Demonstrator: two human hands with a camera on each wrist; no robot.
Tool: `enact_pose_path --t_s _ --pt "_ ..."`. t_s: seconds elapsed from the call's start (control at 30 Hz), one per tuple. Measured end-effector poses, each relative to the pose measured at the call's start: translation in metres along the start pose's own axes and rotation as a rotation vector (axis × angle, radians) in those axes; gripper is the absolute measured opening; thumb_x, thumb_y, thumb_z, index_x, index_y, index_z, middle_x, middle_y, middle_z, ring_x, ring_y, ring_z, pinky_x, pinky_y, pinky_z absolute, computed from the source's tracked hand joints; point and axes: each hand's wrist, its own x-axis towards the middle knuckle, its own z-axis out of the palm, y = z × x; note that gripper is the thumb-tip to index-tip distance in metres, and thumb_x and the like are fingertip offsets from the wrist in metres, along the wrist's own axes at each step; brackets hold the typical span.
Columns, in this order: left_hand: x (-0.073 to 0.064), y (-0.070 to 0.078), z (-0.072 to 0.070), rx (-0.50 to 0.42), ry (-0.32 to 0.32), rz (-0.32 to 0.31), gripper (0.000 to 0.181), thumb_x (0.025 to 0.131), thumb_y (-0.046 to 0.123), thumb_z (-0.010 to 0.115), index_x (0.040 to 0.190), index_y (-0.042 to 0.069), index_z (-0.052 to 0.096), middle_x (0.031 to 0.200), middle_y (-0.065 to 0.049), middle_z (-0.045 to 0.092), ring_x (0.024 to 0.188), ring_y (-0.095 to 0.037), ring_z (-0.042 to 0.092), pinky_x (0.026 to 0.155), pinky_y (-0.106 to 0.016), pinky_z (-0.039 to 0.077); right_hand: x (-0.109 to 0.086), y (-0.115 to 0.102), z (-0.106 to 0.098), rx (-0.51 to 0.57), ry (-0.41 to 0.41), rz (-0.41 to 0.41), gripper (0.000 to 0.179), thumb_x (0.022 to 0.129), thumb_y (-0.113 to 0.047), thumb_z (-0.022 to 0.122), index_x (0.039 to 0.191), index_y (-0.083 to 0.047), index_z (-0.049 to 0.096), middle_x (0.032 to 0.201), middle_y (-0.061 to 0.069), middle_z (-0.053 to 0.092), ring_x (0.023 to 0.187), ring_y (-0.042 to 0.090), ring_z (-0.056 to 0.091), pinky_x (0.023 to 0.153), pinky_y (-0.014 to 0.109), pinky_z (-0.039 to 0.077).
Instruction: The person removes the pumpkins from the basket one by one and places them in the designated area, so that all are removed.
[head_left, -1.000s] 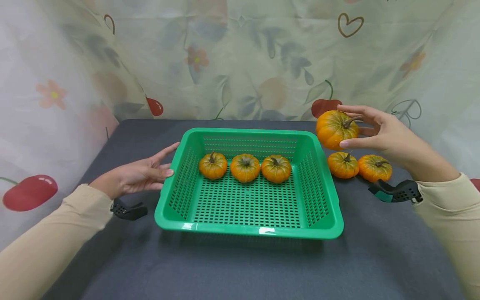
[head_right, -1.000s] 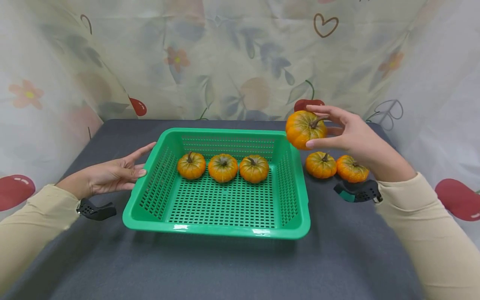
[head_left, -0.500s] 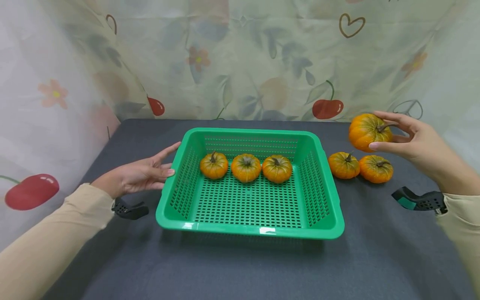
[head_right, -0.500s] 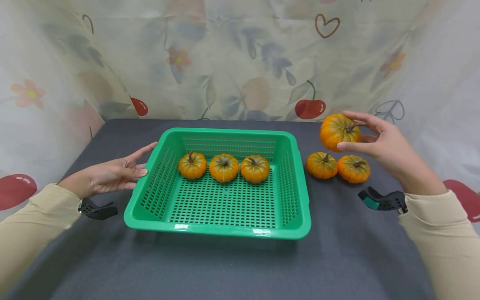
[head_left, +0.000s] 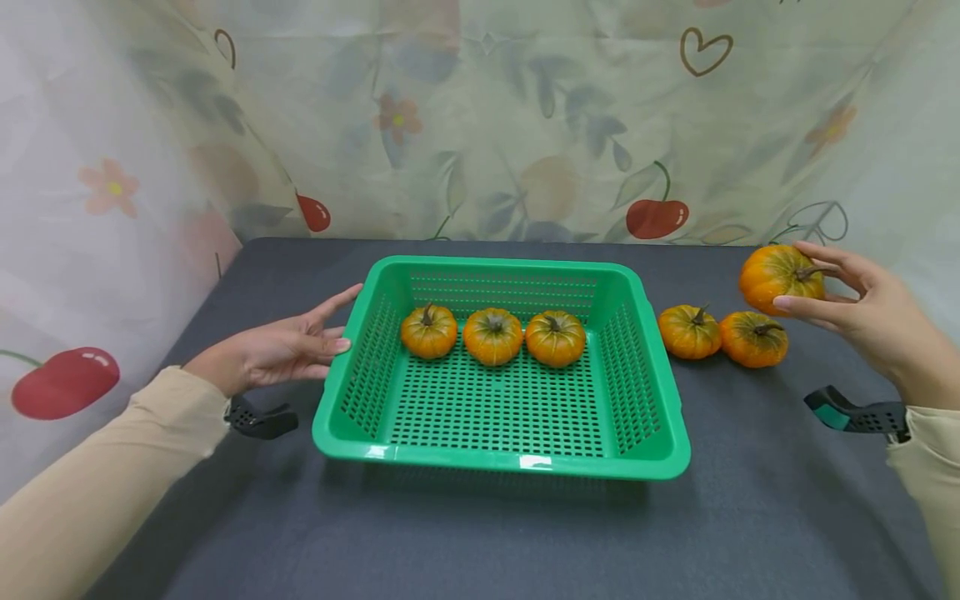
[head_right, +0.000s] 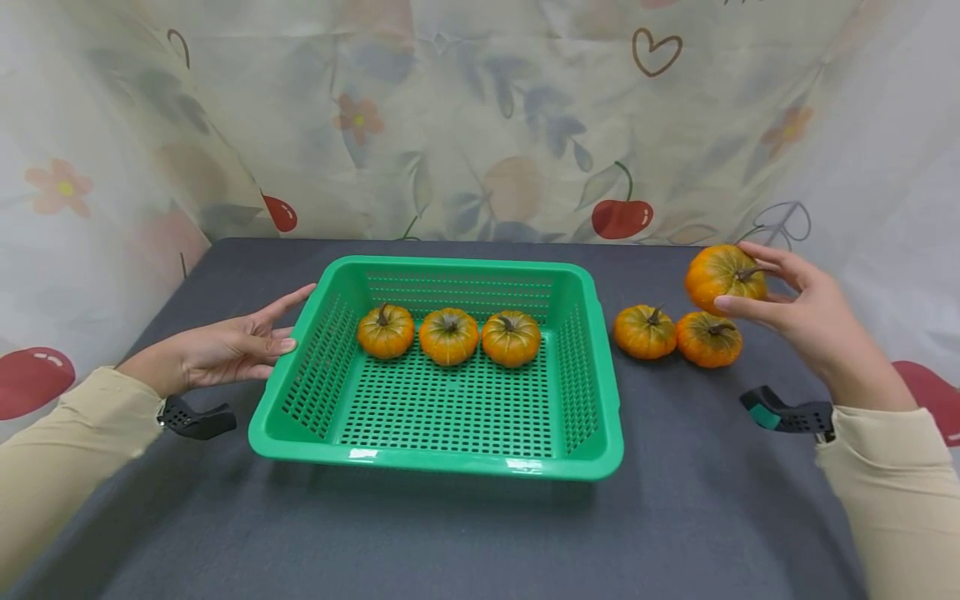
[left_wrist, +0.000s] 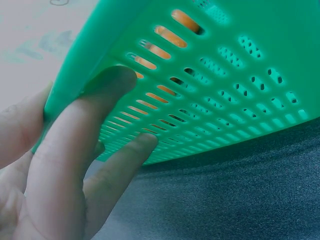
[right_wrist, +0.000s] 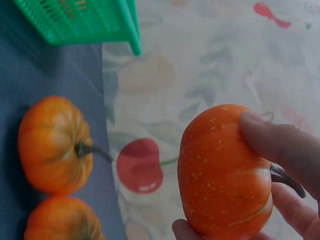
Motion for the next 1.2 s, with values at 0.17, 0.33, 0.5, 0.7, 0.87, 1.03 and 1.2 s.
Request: enact_pose_path --t_s 0.17,0.33,0.5,0.7,0.87,1.03,1.2 --pt "0.0 0.0 -0.001 0.014 -0.013 0.004 0.086 0.102 -0.001 0.04 0.15 0.051 -0.008 0.162 -0.016 -0.01 0.113 -0.027 0.064 0.087 -0.037 0.058 0.001 0.019 -0.004 0.065 0.035 0.0 0.073 0.092 -0.024 0.066 0.152 -0.035 0.027 0.16 -0.004 0.009 0.127 0.009 0.034 0.069 -0.001 0.046" --pt "0.0 0.0 0.0 0.025 0.001 0.004 0.086 0.102 0.0 0.043 0.151 0.05 -0.007 0.162 -0.016 -0.008 0.113 -0.028 0.064 0.087 -0.037 0.058 0.001 0.034 -0.008 0.062 0.07 0.024 0.075 0.091 -0.024 0.067 0.153 -0.034 0.025 0.161 0.0 0.005 0.109 -0.004 0.038 0.068 -0.001 0.047" --pt "0.001 -0.001 0.0 0.009 0.006 -0.001 0.085 0.102 -0.001 0.04 0.15 0.051 -0.007 0.162 -0.015 -0.007 0.111 -0.028 0.065 0.085 -0.036 0.059 0.0 0.046 -0.011 0.022 0.104 0.053 0.078 0.091 -0.028 0.068 0.154 -0.031 0.022 0.163 0.005 0.0 0.113 0.001 0.039 0.066 -0.001 0.047" --pt "0.0 -0.001 0.001 0.002 0.011 -0.001 0.085 0.102 -0.002 0.039 0.15 0.052 -0.007 0.162 -0.015 -0.005 0.11 -0.028 0.066 0.084 -0.037 0.059 0.002 0.057 -0.014 0.051 0.135 0.095 0.08 0.091 -0.027 0.068 0.154 -0.03 0.02 0.162 0.005 0.006 0.116 0.001 0.039 0.066 -0.001 0.046" --pt "0.0 0.0 0.001 0.005 0.018 -0.001 0.085 0.102 -0.002 0.039 0.15 0.052 -0.006 0.162 -0.015 -0.005 0.11 -0.028 0.065 0.084 -0.037 0.059 0.004 0.064 -0.014 0.038 0.14 0.116 0.081 0.09 -0.029 0.068 0.155 -0.023 0.02 0.16 0.012 0.008 0.102 -0.007 0.038 0.065 -0.001 0.046" --pt "0.0 0.001 0.001 0.01 0.024 -0.004 0.084 0.102 -0.002 0.039 0.15 0.053 -0.004 0.162 -0.014 -0.004 0.112 -0.028 0.065 0.085 -0.038 0.059 0.007 0.071 -0.014 -0.004 0.143 0.159 0.083 0.09 -0.035 0.067 0.155 -0.018 0.019 0.158 0.025 0.008 0.089 -0.01 0.034 0.061 0.001 0.047" --pt "0.0 0.001 0.001 0.005 0.021 -0.005 0.085 0.102 -0.002 0.039 0.15 0.052 -0.006 0.163 -0.013 -0.005 0.111 -0.028 0.065 0.085 -0.038 0.058 0.011 0.078 -0.012 -0.053 0.125 0.224 0.086 0.09 -0.041 0.066 0.156 -0.014 0.018 0.156 0.032 0.008 0.099 0.014 0.044 0.056 0.005 0.047"
